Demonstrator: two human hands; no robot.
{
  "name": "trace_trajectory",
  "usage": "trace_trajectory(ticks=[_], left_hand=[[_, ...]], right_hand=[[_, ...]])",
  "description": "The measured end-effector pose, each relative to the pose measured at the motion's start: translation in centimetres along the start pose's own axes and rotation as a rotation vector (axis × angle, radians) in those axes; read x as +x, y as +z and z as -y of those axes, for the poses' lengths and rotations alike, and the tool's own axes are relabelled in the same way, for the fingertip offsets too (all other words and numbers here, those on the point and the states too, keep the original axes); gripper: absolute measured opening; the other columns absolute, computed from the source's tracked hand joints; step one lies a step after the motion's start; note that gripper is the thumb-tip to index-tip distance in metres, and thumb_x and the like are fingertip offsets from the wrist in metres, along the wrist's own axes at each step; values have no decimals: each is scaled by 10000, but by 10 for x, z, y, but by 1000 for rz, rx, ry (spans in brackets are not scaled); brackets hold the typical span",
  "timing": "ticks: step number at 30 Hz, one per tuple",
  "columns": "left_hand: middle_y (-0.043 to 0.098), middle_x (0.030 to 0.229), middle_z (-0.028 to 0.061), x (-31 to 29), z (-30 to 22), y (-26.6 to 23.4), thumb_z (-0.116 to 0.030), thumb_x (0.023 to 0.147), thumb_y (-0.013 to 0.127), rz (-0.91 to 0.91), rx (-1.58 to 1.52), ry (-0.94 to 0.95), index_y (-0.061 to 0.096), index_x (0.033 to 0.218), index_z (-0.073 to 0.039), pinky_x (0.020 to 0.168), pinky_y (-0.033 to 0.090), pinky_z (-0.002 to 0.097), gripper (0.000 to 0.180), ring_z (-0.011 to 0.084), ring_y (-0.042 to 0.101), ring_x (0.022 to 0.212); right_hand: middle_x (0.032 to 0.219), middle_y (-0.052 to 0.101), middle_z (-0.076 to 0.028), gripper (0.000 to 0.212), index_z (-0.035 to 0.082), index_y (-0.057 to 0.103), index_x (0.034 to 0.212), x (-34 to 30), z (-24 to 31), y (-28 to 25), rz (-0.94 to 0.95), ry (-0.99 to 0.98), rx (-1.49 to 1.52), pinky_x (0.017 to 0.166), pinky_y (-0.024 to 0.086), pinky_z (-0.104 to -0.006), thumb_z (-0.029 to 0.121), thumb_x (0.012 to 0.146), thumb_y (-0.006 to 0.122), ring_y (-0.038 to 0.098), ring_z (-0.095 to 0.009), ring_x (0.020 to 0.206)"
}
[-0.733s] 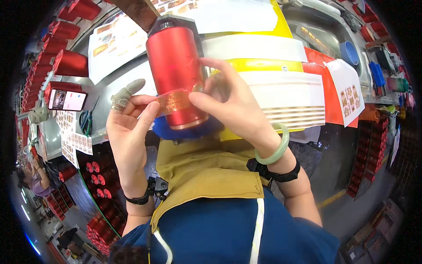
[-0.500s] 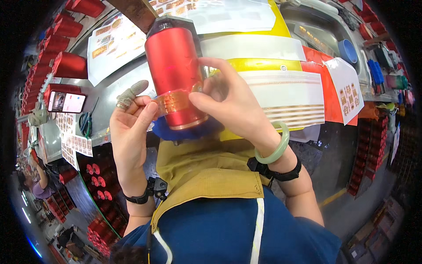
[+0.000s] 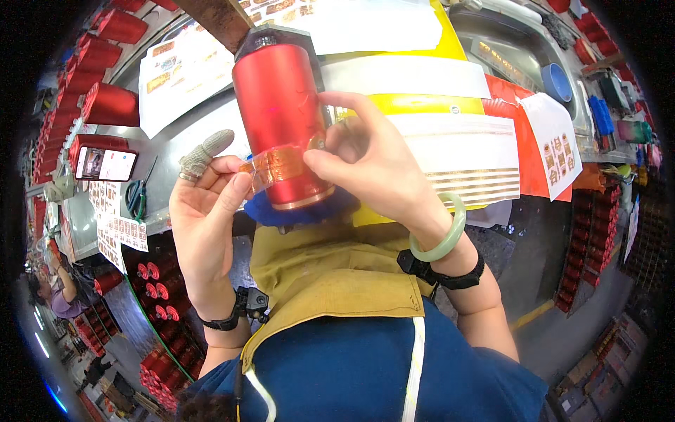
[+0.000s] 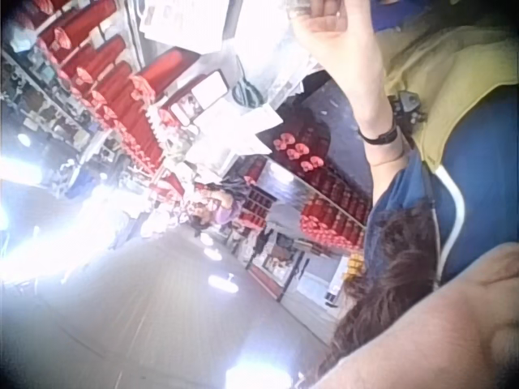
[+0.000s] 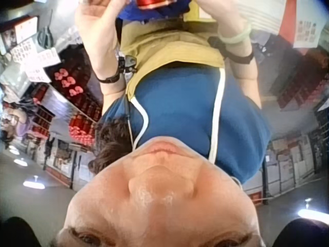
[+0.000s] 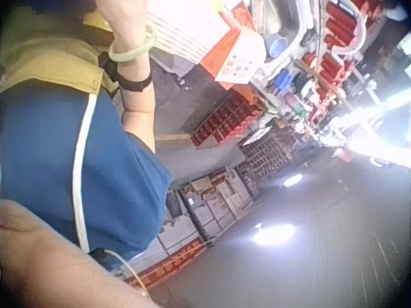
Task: Applying gold-colored decorative labels and stickers to red metal canisters on a factory assembly line.
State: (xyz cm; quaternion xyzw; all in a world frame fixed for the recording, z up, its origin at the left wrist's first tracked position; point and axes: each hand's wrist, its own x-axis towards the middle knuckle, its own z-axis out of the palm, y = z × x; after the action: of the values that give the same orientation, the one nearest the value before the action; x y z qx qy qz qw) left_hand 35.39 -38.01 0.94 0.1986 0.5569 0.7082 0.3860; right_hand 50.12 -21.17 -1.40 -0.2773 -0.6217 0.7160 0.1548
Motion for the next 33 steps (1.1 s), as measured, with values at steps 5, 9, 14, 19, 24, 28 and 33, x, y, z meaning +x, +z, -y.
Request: trace_trajectory(ticks=[5, 9, 14, 19, 24, 28, 33], left_hand=[[652, 1101, 114, 0, 0, 2, 72, 918, 719, -4, 19, -3, 508, 1391, 60, 955, 595, 349, 518, 182, 670, 1041], [644, 1109, 115, 0, -2, 1, 74, 917, 719, -14, 46, -2, 502, 1397, 65, 954, 597, 345, 527, 182, 666, 1043], [642, 1110, 122, -1, 0, 3, 75, 918, 717, -10, 34, -2, 497, 1400, 67, 956, 596, 347, 531, 186, 664, 1048], [641, 1113, 130, -1, -2, 4, 71, 919, 719, -4, 43, 14, 491, 1405, 68, 955, 594, 352, 538, 190, 662, 1048], [641, 1119, 131, 0, -1, 3, 65, 926, 714, -27, 62, 7, 489, 1410, 63, 958, 588, 360, 534, 190, 659, 1045], [643, 1120, 127, 0, 3, 1, 64, 932, 707, -35, 55, 11, 491, 1409, 60, 962, 581, 353, 524, 184, 655, 1044], [644, 1126, 109, 2, 10, -1, 60, 946, 688, -46, 71, 26, 500, 1408, 49, 972, 559, 335, 498, 164, 641, 1056]], right_hand=[[820, 600, 9, 635, 0, 474, 1439, 0, -2, -2, 0, -7, 22, 666, 490, -230, 87, 885, 773, 588, -57, 743], [830, 595, 5, 646, -2, 466, 1442, -1, 4, 1, 5, 28, 113, 678, 504, -231, 76, 881, 775, 595, -64, 758], [867, 595, -11, 651, -7, 453, 1446, 0, 3, 0, 8, 21, 46, 685, 523, -243, 65, 881, 769, 614, -78, 785], [886, 598, -17, 650, -8, 454, 1448, 0, 4, 2, 15, 26, 96, 700, 517, -241, 60, 882, 766, 611, -76, 784], [873, 599, -10, 648, -10, 457, 1444, 1, 2, 0, 8, 8, 78, 711, 510, -241, 67, 884, 774, 610, -77, 779], [854, 591, 6, 673, -8, 467, 1432, 2, 3, 1, 14, 22, 65, 689, 489, -237, 125, 876, 823, 583, -65, 781], [847, 583, 10, 693, -5, 460, 1430, 3, -3, 7, -26, -50, -5, 669, 473, -238, 165, 877, 841, 556, -63, 765]])
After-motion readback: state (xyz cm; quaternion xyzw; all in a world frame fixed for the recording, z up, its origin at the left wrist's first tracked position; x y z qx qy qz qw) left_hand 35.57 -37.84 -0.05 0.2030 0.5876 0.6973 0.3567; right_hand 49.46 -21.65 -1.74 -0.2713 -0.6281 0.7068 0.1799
